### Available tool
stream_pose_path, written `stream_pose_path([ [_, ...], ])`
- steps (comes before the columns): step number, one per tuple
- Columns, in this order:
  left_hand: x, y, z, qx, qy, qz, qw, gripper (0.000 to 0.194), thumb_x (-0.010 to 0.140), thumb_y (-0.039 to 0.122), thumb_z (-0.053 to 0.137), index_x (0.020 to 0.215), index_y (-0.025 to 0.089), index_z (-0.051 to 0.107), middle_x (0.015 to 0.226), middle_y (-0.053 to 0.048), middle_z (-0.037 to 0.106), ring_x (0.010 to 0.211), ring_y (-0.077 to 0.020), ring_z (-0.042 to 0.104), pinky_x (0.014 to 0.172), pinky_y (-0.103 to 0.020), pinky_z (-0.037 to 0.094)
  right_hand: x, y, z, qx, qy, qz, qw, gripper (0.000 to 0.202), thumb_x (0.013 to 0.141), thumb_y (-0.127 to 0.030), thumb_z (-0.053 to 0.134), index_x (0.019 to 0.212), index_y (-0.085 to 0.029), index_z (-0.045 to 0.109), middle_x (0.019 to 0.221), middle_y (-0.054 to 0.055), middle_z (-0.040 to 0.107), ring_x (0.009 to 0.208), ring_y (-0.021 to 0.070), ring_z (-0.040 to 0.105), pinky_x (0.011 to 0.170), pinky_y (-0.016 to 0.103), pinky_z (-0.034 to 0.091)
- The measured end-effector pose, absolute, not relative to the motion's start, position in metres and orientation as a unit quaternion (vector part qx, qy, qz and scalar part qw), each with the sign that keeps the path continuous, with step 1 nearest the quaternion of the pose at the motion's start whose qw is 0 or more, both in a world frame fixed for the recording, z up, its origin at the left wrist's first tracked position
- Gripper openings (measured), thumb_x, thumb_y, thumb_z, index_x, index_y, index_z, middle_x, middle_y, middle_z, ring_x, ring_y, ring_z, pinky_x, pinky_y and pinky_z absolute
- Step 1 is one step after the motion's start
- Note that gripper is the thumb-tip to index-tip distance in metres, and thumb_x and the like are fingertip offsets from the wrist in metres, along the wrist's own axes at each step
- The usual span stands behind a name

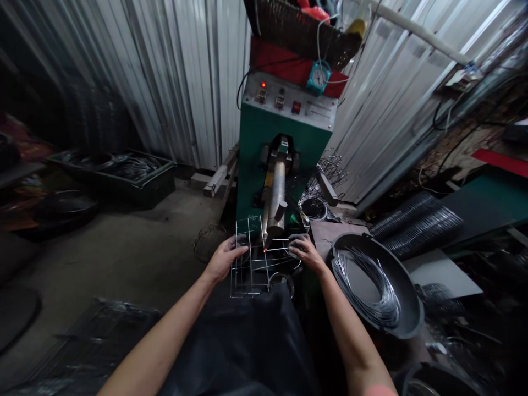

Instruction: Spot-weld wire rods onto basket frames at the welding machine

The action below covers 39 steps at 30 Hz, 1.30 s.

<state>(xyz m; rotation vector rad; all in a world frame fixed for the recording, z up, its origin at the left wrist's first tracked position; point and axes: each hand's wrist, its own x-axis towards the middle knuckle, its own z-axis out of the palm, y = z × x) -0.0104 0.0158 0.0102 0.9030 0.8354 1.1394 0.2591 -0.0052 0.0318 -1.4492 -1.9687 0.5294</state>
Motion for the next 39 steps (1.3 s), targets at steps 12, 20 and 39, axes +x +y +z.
stream_pose_path([
  [12,-0.112,-0.073,0.034,0.45,0.42,0.522,0.591,0.044,0.058,0.025,0.076,0.101,0.02,0.066,0.06,0.004,0.051,0.06,-0.0114,0.05,0.09,-0.034,0.044,0.238,-0.121,0.049,-0.547,-0.637,0.234,0.489,0.033,0.083,-0.038,0.055,0.114,-0.027,0.059,0.121,0.007,0.054,0.115,0.0245,0.048,0.1,0.044,0.037],
  [20,-0.128,-0.108,0.014,0.222,0.35,0.494,0.764,0.021,0.066,0.03,0.066,0.055,0.018,0.054,0.054,0.002,0.048,0.055,-0.0135,0.051,0.084,-0.05,0.051,0.244,-0.167,0.028,-0.503,-0.73,0.307,0.346,0.059,0.076,-0.029,0.062,0.132,-0.024,0.044,0.134,0.01,0.044,0.127,0.0237,0.037,0.108,0.045,0.026],
  [39,-0.084,-0.133,-0.054,0.207,0.41,0.292,0.839,0.057,0.079,0.062,0.043,0.092,0.01,0.065,0.085,-0.017,0.068,0.082,-0.0257,0.066,0.076,-0.036,0.05,0.174,-0.25,-0.014,-0.53,-0.543,0.494,0.424,0.031,0.083,-0.05,0.049,0.083,-0.021,0.061,0.07,0.0,0.053,0.065,0.0131,0.048,0.064,0.026,0.042],
])
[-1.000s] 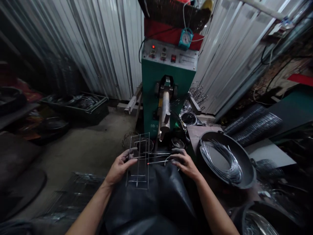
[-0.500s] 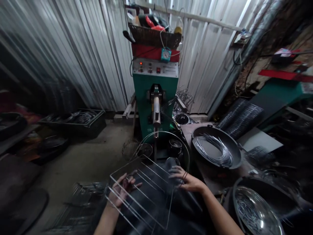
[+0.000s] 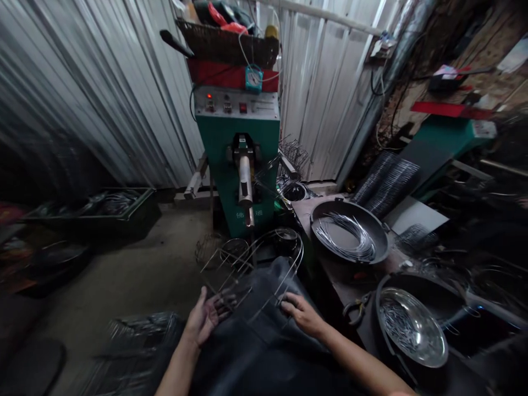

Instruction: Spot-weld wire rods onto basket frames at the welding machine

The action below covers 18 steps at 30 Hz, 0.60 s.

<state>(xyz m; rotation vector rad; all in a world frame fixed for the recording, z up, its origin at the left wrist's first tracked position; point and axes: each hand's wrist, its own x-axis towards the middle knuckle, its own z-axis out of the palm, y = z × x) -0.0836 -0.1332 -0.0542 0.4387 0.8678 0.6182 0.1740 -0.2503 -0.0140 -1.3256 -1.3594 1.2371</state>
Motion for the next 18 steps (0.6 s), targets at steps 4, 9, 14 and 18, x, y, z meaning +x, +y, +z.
stream_pose_path([
  [4,-0.098,-0.147,-0.054,0.368,0.6,0.296,0.645,0.059,0.07,0.069,0.049,0.084,0.015,0.066,0.084,-0.015,0.068,0.087,-0.0318,0.063,0.078,-0.042,0.047,0.158,-0.231,-0.009,-0.545,-0.512,0.484,0.456,0.031,0.083,-0.05,0.047,0.078,-0.02,0.055,0.065,-0.002,0.046,0.059,0.0112,0.043,0.058,0.024,0.038],
  [9,-0.09,-0.173,-0.021,0.554,0.531,0.444,0.463,0.05,0.072,0.06,0.055,0.105,0.023,0.061,0.109,-0.009,0.064,0.111,-0.0286,0.052,0.096,-0.039,0.036,0.14,-0.207,-0.007,-0.533,-0.507,0.493,0.464,0.032,0.084,-0.05,0.047,0.078,-0.019,0.052,0.064,-0.003,0.044,0.057,0.0099,0.041,0.054,0.022,0.036],
  [14,-0.052,-0.176,0.0,0.551,0.516,0.472,0.456,0.049,0.067,0.048,0.067,0.104,0.019,0.053,0.088,-0.006,0.064,0.084,-0.0234,0.061,0.077,-0.036,0.048,0.122,-0.192,-0.003,-0.523,-0.553,0.455,0.462,0.034,0.087,-0.049,0.044,0.084,-0.019,0.058,0.069,-0.001,0.052,0.064,0.0112,0.047,0.058,0.022,0.04],
  [18,-0.039,-0.158,0.003,0.519,0.506,0.529,0.441,0.03,0.074,0.045,0.062,0.085,0.018,0.054,0.072,-0.001,0.057,0.067,-0.0151,0.055,0.063,-0.026,0.045,0.138,-0.175,0.019,-0.521,-0.654,0.348,0.423,0.029,0.088,-0.043,0.045,0.085,-0.02,0.063,0.075,0.002,0.06,0.07,0.0148,0.055,0.066,0.026,0.043],
])
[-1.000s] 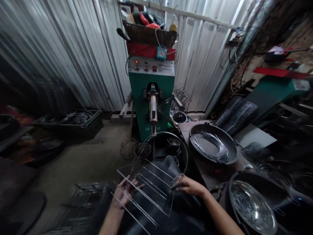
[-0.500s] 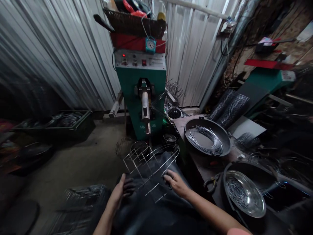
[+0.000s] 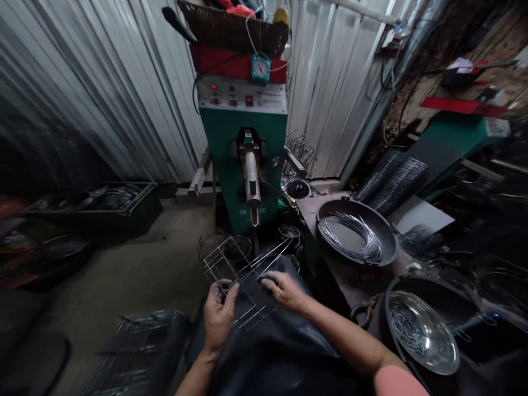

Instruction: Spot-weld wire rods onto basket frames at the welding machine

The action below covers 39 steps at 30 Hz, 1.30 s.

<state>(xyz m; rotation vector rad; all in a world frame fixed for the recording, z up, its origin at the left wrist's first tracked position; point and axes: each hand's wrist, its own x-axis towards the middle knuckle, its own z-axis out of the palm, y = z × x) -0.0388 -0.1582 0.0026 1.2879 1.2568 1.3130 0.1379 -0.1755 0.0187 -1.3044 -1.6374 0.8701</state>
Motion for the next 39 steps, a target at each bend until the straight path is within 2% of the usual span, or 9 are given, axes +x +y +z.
stream_pose_path([
  [4,-0.038,-0.13,0.006,0.522,0.472,0.541,0.46,0.026,0.074,0.042,0.063,0.077,0.018,0.054,0.069,0.001,0.053,0.063,-0.012,0.049,0.059,-0.023,0.04,0.173,-0.143,0.056,-0.56,-0.689,0.141,0.439,0.021,0.084,-0.037,0.054,0.091,-0.02,0.064,0.089,0.007,0.062,0.084,0.0185,0.057,0.077,0.031,0.045],
  [7,-0.034,-0.11,0.007,0.508,0.452,0.559,0.475,0.026,0.071,0.04,0.066,0.077,0.017,0.055,0.069,0.001,0.052,0.061,-0.0112,0.046,0.056,-0.022,0.038,0.192,-0.109,0.074,-0.556,-0.722,0.072,0.406,0.022,0.077,-0.035,0.065,0.094,-0.02,0.065,0.099,0.009,0.062,0.097,0.0216,0.055,0.085,0.034,0.043],
  [9,-0.029,-0.099,0.008,0.485,0.442,0.578,0.485,0.026,0.069,0.038,0.068,0.078,0.017,0.055,0.068,0.002,0.051,0.059,-0.0104,0.045,0.054,-0.022,0.036,0.198,-0.087,0.076,-0.539,-0.757,0.097,0.356,0.019,0.075,-0.033,0.068,0.088,-0.02,0.067,0.096,0.007,0.064,0.095,0.0214,0.057,0.085,0.034,0.042],
  [11,-0.024,-0.088,0.009,0.464,0.437,0.59,0.496,0.027,0.067,0.037,0.069,0.079,0.017,0.056,0.068,0.002,0.052,0.059,-0.0101,0.044,0.055,-0.022,0.036,0.201,-0.07,0.072,-0.525,-0.771,0.153,0.326,0.012,0.078,-0.031,0.065,0.082,-0.019,0.068,0.087,0.005,0.066,0.086,0.0182,0.06,0.079,0.03,0.044],
  [14,-0.018,-0.076,0.01,0.44,0.431,0.599,0.512,0.032,0.065,0.036,0.071,0.088,0.017,0.057,0.074,0.001,0.055,0.064,-0.0106,0.048,0.058,-0.022,0.038,0.202,-0.051,0.063,-0.525,-0.756,0.203,0.336,0.012,0.081,-0.028,0.062,0.078,-0.018,0.068,0.078,0.003,0.066,0.076,0.015,0.061,0.071,0.025,0.045],
  [18,-0.01,-0.065,0.008,0.41,0.417,0.6,0.546,0.039,0.064,0.035,0.072,0.095,0.018,0.057,0.073,0.001,0.055,0.064,-0.0109,0.05,0.058,-0.022,0.039,0.204,-0.034,0.053,-0.55,-0.737,0.19,0.344,0.01,0.077,-0.027,0.066,0.075,-0.017,0.068,0.076,0.003,0.065,0.075,0.0152,0.061,0.069,0.025,0.043],
  [26,0.005,-0.047,-0.005,0.394,0.419,0.597,0.559,0.034,0.064,0.033,0.072,0.091,0.018,0.057,0.069,0.004,0.052,0.057,-0.0081,0.043,0.054,-0.021,0.034,0.221,-0.014,0.038,-0.573,-0.729,0.191,0.322,0.009,0.076,-0.028,0.067,0.074,-0.019,0.068,0.077,0.002,0.065,0.076,0.0153,0.058,0.07,0.025,0.041],
  [39,0.019,-0.03,-0.007,0.359,0.417,0.6,0.581,0.032,0.061,0.031,0.074,0.083,0.017,0.054,0.059,0.007,0.045,0.049,-0.006,0.037,0.048,-0.019,0.029,0.234,0.003,0.036,-0.562,-0.733,0.214,0.317,0.021,0.079,-0.039,0.063,0.074,-0.019,0.068,0.075,0.002,0.064,0.072,0.0135,0.056,0.067,0.023,0.041],
])
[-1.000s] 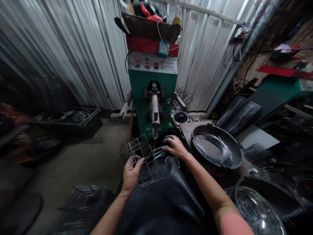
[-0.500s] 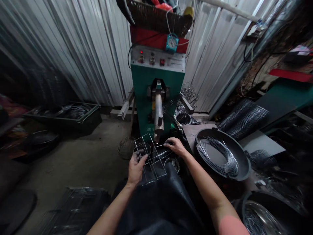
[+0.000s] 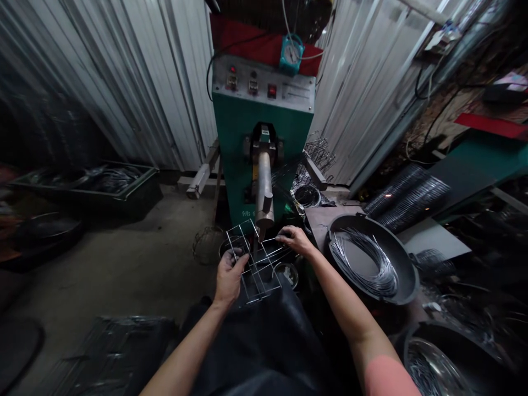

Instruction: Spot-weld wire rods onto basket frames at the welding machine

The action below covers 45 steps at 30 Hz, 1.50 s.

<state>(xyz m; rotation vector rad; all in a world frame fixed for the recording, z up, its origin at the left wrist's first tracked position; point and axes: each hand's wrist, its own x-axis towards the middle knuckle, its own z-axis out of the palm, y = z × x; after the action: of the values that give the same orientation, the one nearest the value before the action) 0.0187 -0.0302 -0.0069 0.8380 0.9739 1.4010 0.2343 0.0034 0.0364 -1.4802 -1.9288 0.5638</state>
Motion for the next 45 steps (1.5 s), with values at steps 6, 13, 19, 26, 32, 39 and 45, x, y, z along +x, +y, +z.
stream_pose_path([
  [6,0.018,-0.029,0.001,0.336,0.415,0.589,0.607,0.034,0.058,0.031,0.075,0.081,0.017,0.054,0.056,0.007,0.046,0.048,-0.0059,0.037,0.047,-0.019,0.029,0.235,0.008,0.038,-0.566,-0.739,0.21,0.297,0.02,0.079,-0.037,0.063,0.072,-0.019,0.067,0.074,0.001,0.064,0.073,0.0142,0.057,0.068,0.024,0.041],
  [13,0.018,-0.028,0.003,0.329,0.418,0.58,0.617,0.038,0.054,0.031,0.076,0.08,0.016,0.054,0.056,0.007,0.048,0.047,-0.0052,0.036,0.047,-0.019,0.027,0.237,0.009,0.036,-0.566,-0.732,0.236,0.297,0.02,0.079,-0.036,0.062,0.073,-0.018,0.068,0.073,0.001,0.064,0.072,0.0135,0.057,0.066,0.022,0.041],
  [19,0.018,-0.027,0.004,0.335,0.416,0.573,0.622,0.039,0.053,0.033,0.077,0.08,0.015,0.055,0.055,0.007,0.049,0.047,-0.0056,0.038,0.046,-0.019,0.027,0.237,0.012,0.039,-0.566,-0.734,0.242,0.287,0.026,0.079,-0.04,0.061,0.072,-0.016,0.066,0.069,0.001,0.062,0.068,0.0134,0.056,0.063,0.022,0.04],
  [26,0.018,-0.028,0.005,0.336,0.423,0.58,0.61,0.038,0.053,0.033,0.076,0.079,0.016,0.055,0.057,0.006,0.05,0.047,-0.0058,0.038,0.046,-0.019,0.028,0.235,-0.007,0.036,-0.572,-0.742,0.129,0.325,0.021,0.078,-0.04,0.063,0.085,-0.02,0.065,0.092,0.005,0.065,0.09,0.0181,0.056,0.081,0.031,0.039],
  [32,0.019,-0.03,0.006,0.33,0.425,0.588,0.604,0.036,0.053,0.031,0.076,0.076,0.016,0.054,0.056,0.007,0.047,0.047,-0.0054,0.038,0.045,-0.019,0.028,0.245,-0.023,0.019,-0.578,-0.747,0.113,0.308,0.022,0.075,-0.041,0.066,0.068,-0.021,0.064,0.111,0.006,0.061,0.112,0.0239,0.045,0.096,0.043,0.027],
  [39,0.019,-0.028,0.007,0.315,0.431,0.613,0.582,0.035,0.053,0.028,0.077,0.074,0.016,0.051,0.054,0.008,0.046,0.047,-0.0049,0.037,0.046,-0.018,0.029,0.237,-0.012,0.019,-0.565,-0.75,0.14,0.313,0.016,0.073,-0.039,0.069,0.072,-0.024,0.068,0.107,0.003,0.06,0.11,0.0219,0.044,0.097,0.041,0.025],
  [45,0.019,-0.02,0.008,0.299,0.43,0.626,0.578,0.036,0.05,0.026,0.077,0.073,0.016,0.051,0.055,0.007,0.048,0.048,-0.0048,0.039,0.047,-0.017,0.03,0.238,-0.001,0.02,-0.557,-0.75,0.16,0.32,0.012,0.072,-0.036,0.071,0.071,-0.024,0.069,0.105,0.002,0.059,0.108,0.0211,0.043,0.098,0.039,0.026],
])
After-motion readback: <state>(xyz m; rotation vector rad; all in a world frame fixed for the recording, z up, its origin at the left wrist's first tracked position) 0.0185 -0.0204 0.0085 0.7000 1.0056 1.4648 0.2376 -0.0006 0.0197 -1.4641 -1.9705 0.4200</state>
